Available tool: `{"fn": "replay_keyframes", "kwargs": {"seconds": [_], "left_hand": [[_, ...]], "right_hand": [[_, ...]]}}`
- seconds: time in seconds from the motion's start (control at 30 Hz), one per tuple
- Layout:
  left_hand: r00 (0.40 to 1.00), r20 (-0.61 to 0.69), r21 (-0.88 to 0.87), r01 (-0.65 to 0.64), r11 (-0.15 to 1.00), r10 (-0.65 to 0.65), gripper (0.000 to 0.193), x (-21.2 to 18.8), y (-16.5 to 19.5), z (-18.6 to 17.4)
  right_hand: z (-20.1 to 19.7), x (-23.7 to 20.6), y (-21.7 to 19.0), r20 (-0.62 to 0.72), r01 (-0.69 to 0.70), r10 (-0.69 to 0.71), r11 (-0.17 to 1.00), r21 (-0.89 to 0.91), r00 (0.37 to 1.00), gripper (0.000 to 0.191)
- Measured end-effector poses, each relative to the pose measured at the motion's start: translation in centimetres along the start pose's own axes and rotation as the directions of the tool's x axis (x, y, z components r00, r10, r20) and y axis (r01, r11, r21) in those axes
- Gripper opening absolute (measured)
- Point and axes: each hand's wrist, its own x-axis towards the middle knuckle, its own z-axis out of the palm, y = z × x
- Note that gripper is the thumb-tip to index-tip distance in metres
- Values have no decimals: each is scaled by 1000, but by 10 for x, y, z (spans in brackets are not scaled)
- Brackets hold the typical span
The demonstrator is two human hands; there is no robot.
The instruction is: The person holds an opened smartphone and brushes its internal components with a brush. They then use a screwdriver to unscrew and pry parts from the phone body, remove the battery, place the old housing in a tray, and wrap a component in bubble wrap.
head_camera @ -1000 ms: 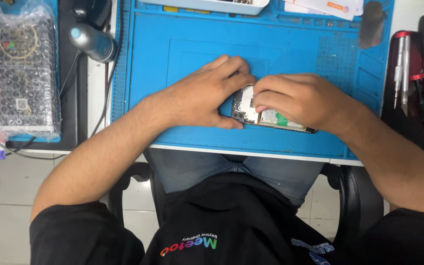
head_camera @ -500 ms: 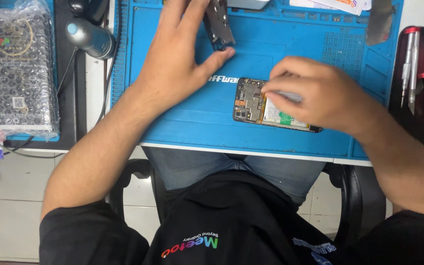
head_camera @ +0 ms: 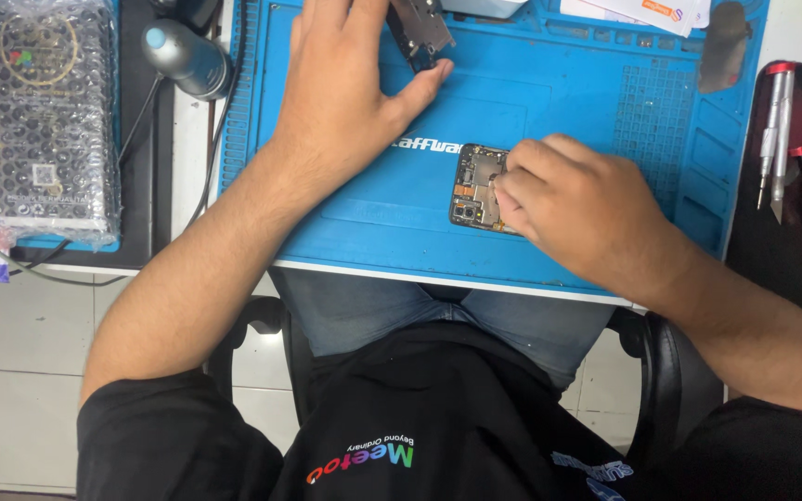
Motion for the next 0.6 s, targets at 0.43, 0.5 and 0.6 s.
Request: {"fn": "replay_keyframes", "kwargs": {"seconds": [0.43, 0.5, 0.6], "left_hand": [[999, -35, 15, 16, 1000, -15, 45, 0, -8, -3], [999, -48, 39, 18, 999, -16, 45, -2, -12, -3], [997, -73, 61, 42, 997, -37, 48, -4, -18, 0]], "right_hand": [[-4, -1, -2, -10, 7, -8, 1000, -12, 1000, 14], [-1, -1, -5, -15, -6, 6, 1000, -27, 1000, 14], [4, -1, -8, -20, -20, 18, 997, -71, 1000, 14]]}}
